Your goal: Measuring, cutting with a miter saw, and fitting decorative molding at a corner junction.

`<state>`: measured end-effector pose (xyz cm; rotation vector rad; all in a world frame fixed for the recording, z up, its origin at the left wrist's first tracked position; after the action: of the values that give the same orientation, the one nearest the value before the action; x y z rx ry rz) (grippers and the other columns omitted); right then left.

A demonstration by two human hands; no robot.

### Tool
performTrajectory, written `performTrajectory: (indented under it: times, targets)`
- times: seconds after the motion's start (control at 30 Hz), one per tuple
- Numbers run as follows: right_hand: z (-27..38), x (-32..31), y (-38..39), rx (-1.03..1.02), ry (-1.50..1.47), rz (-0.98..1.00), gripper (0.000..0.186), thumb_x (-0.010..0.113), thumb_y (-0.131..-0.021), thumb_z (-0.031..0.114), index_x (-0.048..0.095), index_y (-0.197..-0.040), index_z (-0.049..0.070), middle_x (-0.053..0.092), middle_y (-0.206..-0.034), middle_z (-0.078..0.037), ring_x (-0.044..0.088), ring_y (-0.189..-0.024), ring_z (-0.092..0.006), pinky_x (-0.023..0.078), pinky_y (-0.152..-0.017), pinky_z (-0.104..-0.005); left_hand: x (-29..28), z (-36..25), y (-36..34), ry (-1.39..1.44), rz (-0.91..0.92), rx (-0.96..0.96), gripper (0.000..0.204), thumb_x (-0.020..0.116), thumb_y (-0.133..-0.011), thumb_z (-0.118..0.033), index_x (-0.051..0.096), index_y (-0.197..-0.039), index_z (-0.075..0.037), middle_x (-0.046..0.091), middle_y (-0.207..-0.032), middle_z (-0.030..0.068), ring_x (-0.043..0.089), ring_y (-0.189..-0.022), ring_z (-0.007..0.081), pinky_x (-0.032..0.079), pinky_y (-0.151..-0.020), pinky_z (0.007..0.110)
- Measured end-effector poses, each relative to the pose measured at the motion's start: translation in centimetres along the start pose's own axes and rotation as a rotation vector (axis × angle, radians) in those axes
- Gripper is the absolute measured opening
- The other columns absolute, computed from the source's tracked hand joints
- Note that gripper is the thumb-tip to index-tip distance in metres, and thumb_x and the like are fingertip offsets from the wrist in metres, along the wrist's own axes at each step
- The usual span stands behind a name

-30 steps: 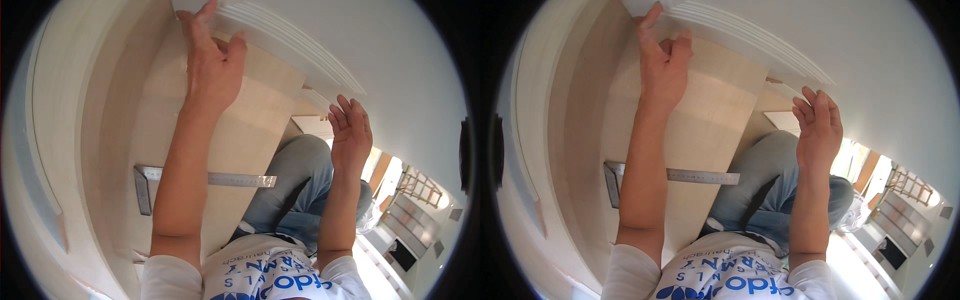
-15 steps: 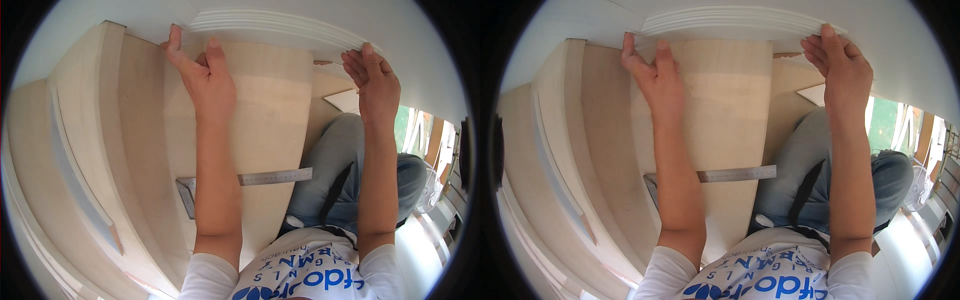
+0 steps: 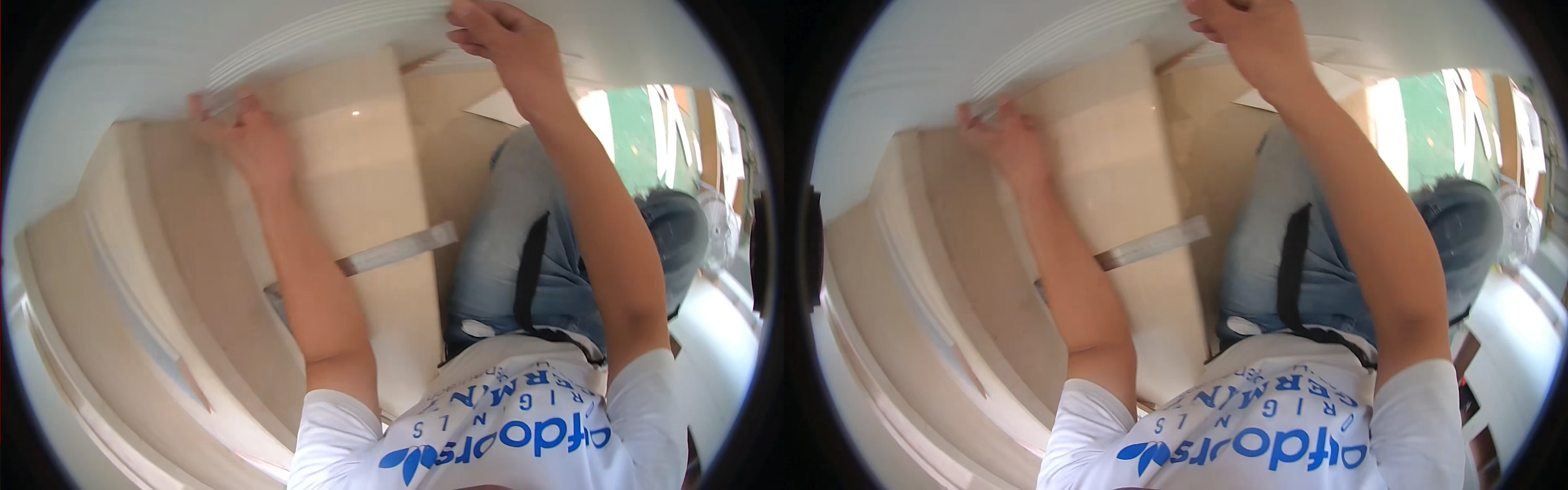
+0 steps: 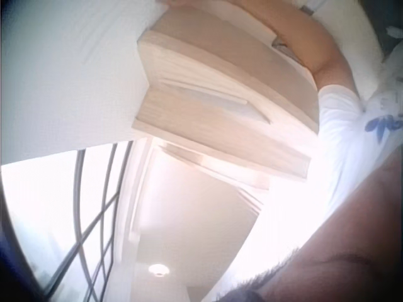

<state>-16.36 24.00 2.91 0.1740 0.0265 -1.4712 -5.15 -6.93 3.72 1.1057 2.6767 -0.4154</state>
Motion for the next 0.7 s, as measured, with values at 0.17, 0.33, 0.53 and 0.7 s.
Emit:
performTrajectory:
  times: [0.17,0.33,0.53,0.7]
  targets:
    - [-5.7,-8.2,2.2,0.197,0.721,0.047,0.049,0.076,-0.095,0.04,0.073,-0.123,0.001,0.075,-0.117,-0.016,0.073,-0.107,-0.0262,0.056,-0.097,-0.037,0.0,2.0,0.4,0.065,-0.029,-0.087,0.077,0.061,-0.105,-0.011,0.012,-0.164,-0.004,0.04,-0.151,0.0197,0.052,-0.092,0.0166,0.049,-0.074,0.031]
    - [-10.5,-7.9,1.5,0.001,1.318,0.283,0.063,0.079,-0.089,0.037,0.063,-0.141,0.006,0.057,-0.147,-0.027,0.058,-0.132,-0.0429,0.051,-0.107,-0.0489,-0.5,1.7,-0.4,-0.41,-0.074,0.223,0.077,0.066,-0.101,-0.009,0.021,-0.162,0.001,0.03,-0.162,0.0214,0.046,-0.132,0.0282,0.045,-0.103,0.037]
    - [-12.1,-4.5,1.4,-0.11,1.73,0.703,0.098,0.092,-0.076,0.035,0.042,-0.157,0.009,0.049,-0.153,-0.022,0.044,-0.147,-0.0402,0.04,-0.12,-0.0508,-0.2,2.8,-0.4,0.055,-0.009,-0.025,0.075,0.065,-0.103,-0.014,0.021,-0.162,0.001,0.035,-0.156,0.0227,0.056,-0.1,0.0201,0.05,-0.092,0.034]
    - [-12.8,-2.3,1.3,-0.206,1.793,0.784,0.09,0.094,-0.073,0.035,0.049,-0.146,0.008,0.057,-0.138,-0.018,0.054,-0.134,-0.0372,0.043,-0.114,-0.0516,-0.4,2.5,-0.1,0.144,0.046,-0.073,0.084,0.066,-0.101,-0.015,0.014,-0.164,0.002,0.006,-0.173,0.0311,0.055,-0.084,0.0226,0.052,-0.087,0.033]
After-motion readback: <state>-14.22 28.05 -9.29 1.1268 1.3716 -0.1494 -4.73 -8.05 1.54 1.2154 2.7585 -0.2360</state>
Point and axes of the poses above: each hand's wrist, its own y-axis away from the middle knuckle, its own x-axis out of the palm, z = x × y, the point moved 6 cm from there along -y, towards the middle knuckle
